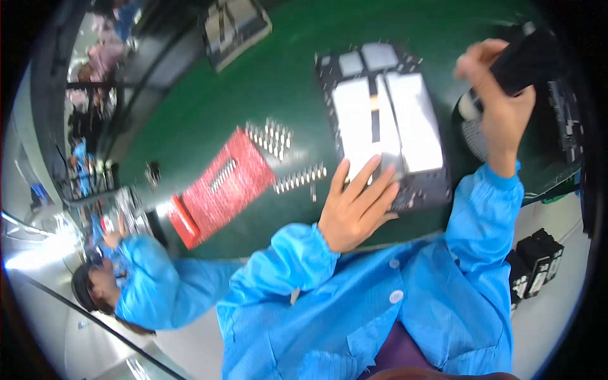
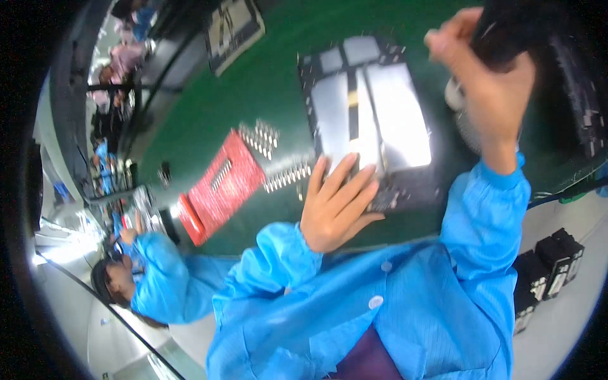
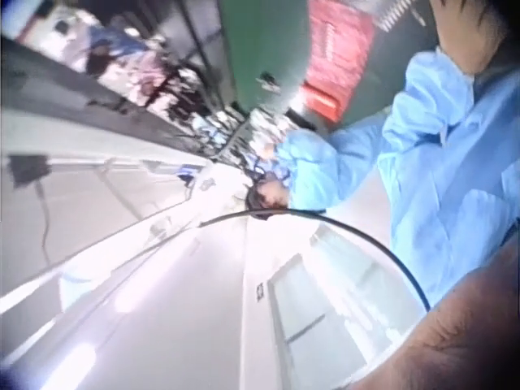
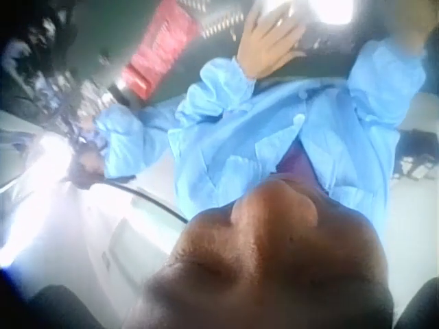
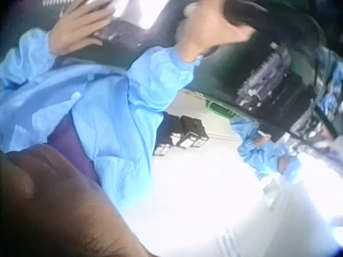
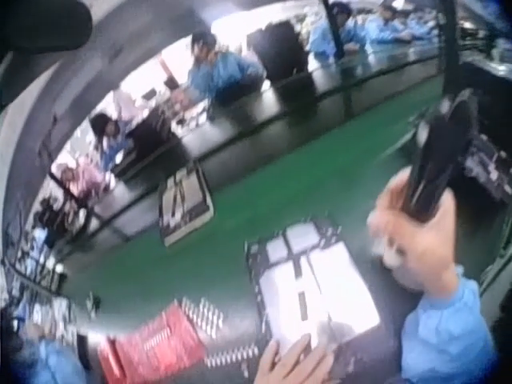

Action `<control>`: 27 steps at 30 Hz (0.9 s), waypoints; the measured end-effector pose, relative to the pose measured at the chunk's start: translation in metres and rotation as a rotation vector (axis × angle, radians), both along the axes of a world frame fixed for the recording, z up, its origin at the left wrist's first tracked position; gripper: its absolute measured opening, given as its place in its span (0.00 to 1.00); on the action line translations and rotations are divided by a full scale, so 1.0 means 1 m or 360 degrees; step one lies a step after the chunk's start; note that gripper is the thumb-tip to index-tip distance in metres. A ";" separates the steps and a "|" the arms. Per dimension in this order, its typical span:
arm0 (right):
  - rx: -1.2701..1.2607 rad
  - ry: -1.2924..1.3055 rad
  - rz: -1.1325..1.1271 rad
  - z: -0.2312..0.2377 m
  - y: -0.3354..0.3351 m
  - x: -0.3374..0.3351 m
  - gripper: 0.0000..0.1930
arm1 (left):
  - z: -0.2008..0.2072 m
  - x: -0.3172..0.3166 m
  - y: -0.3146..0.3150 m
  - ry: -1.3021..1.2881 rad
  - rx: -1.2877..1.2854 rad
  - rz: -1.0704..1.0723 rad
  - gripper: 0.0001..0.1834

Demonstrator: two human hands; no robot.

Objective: The person installs internal components onto tablet screens by driving screws into them with an electric screwdriver.

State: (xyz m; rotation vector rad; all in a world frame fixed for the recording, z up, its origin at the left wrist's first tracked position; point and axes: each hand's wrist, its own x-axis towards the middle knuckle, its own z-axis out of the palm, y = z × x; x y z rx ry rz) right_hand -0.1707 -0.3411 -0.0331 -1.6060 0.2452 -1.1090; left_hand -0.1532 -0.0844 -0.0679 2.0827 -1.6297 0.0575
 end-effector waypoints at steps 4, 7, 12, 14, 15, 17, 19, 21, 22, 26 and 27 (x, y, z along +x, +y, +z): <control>-0.0332 0.0134 -0.0013 0.003 -0.016 -0.011 0.18 | 0.009 -0.016 0.008 0.0222 -0.0127 0.0000 0.26; 0.0281 -0.0016 -0.0406 0.021 0.024 0.004 0.24 | 0.007 -0.004 0.030 0.0201 -0.0397 0.0192 0.16; -0.0395 0.0354 -0.0040 -0.008 -0.021 -0.021 0.21 | 0.020 0.033 0.063 0.0426 -0.0170 0.0993 0.08; -0.0379 0.0376 -0.0017 -0.008 -0.024 -0.026 0.21 | 0.027 0.032 0.071 0.0664 -0.0022 0.1037 0.07; -0.0367 0.0402 0.0002 -0.008 -0.025 -0.028 0.21 | 0.027 0.029 0.070 0.0664 -0.0021 0.1033 0.07; -0.0399 0.0369 -0.0073 -0.005 -0.022 -0.029 0.21 | 0.023 0.023 0.066 0.0874 0.0089 0.0990 0.10; -0.0443 0.0335 -0.0167 -0.002 -0.017 -0.028 0.20 | 0.018 0.023 0.065 0.0851 0.0118 0.0964 0.10; -0.0317 0.0339 -0.0080 -0.002 -0.012 -0.027 0.20 | 0.016 0.026 0.065 0.0825 0.0175 0.0920 0.10; -0.0327 0.0337 -0.0102 -0.002 -0.011 -0.026 0.20 | 0.017 0.028 0.066 0.0823 0.0167 0.0898 0.10; -0.0295 0.0225 0.0005 -0.001 -0.010 -0.024 0.20 | 0.022 0.034 0.063 0.0888 0.0257 0.0832 0.10; -0.0311 0.0244 -0.0010 -0.001 -0.011 -0.025 0.20 | 0.023 0.035 0.063 0.0871 0.0234 0.0798 0.10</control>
